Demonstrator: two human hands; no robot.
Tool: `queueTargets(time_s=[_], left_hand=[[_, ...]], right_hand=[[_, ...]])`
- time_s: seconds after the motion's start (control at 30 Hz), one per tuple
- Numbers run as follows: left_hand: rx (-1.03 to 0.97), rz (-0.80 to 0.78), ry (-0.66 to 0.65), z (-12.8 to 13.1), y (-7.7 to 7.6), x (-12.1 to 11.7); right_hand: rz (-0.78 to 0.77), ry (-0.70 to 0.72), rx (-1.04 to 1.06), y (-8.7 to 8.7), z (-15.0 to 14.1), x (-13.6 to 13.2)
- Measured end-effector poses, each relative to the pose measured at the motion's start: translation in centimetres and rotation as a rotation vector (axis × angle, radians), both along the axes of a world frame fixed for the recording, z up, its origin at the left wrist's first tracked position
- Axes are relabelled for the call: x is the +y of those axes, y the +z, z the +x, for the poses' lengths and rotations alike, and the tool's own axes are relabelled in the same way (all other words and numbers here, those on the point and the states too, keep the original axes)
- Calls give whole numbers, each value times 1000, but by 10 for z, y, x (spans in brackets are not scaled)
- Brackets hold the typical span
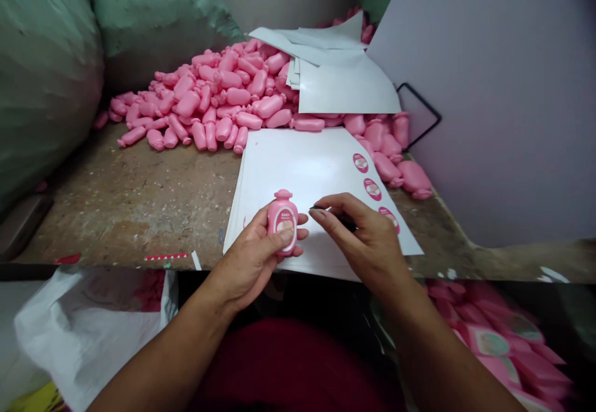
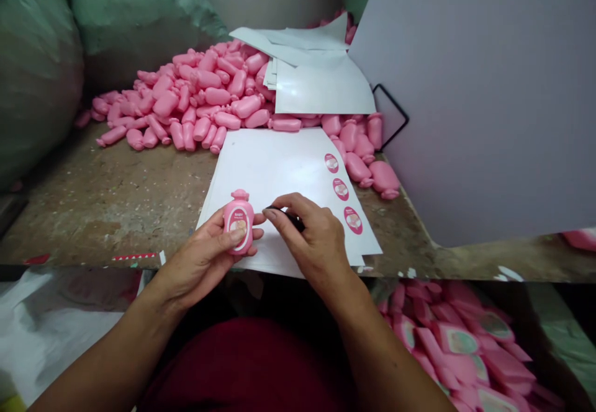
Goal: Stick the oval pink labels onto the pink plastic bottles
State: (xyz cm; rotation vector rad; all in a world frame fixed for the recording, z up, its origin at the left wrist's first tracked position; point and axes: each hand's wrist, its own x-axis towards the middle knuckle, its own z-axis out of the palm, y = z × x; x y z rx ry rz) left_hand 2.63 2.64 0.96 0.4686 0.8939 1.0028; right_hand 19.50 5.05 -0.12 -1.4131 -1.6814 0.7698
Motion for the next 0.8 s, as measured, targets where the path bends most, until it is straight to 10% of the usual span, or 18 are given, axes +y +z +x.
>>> queueTargets(time_s=[0.8], left_hand=[[-137, 15, -32, -5, -17, 0]], right_hand=[[-346, 224, 473, -3, -16, 8]])
